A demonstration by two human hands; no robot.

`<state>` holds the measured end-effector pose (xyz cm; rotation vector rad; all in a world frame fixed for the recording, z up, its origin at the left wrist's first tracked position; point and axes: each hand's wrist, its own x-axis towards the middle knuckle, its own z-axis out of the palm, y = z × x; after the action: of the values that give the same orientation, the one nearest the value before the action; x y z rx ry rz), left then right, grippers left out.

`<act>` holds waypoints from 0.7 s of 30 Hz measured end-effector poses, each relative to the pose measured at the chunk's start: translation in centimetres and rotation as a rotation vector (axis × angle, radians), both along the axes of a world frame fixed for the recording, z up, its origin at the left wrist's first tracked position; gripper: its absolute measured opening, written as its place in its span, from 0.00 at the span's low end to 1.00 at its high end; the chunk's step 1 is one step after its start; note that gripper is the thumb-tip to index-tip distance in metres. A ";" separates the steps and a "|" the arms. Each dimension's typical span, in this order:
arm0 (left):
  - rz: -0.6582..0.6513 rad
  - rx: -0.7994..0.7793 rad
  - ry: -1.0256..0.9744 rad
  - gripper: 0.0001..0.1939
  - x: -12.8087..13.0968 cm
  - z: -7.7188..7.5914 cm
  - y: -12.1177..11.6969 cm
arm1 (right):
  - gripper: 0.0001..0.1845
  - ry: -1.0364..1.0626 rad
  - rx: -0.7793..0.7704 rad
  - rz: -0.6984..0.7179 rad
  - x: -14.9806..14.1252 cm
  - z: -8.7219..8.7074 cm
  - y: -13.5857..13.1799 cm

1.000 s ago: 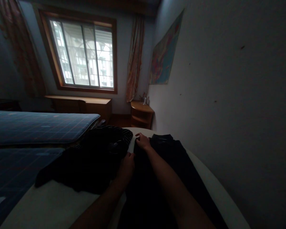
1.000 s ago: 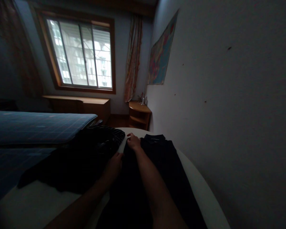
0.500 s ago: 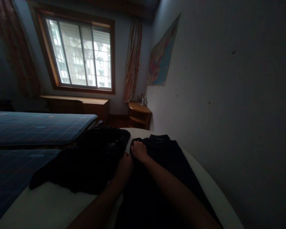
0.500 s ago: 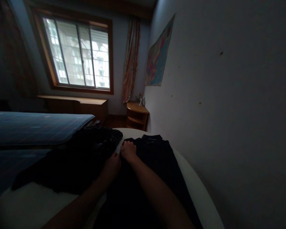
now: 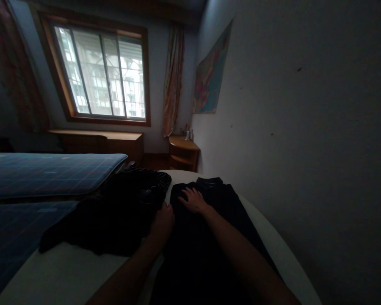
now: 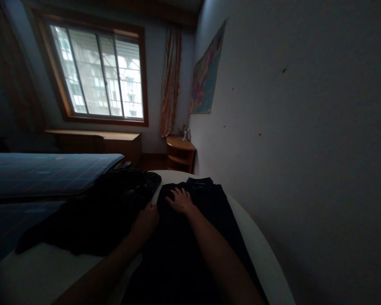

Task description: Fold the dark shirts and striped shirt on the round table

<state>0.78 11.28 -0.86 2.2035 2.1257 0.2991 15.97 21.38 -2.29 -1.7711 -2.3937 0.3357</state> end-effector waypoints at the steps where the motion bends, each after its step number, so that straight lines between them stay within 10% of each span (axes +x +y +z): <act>1: 0.002 0.007 -0.003 0.15 0.1 0.0 -0.1 | 0.39 0.005 0.013 -0.021 -0.1 -0.1 0.1; 11: 0.021 0.033 -0.094 0.15 0.0 -0.1 -0.2 | 0.44 0.004 -0.020 -0.132 -0.8 0.1 1.8; 17: 0.006 0.043 -0.223 0.08 -0.2 0.0 -0.2 | 0.23 0.086 0.240 0.056 -0.2 1.6 0.2; 21: 0.022 0.024 -0.296 0.09 -0.3 0.1 0.0 | 0.14 0.035 0.151 0.222 -0.2 2.6 -1.2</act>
<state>0.46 11.25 -0.75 2.0008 1.9966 0.6132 15.81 20.16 0.28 -1.4289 -2.5219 0.2014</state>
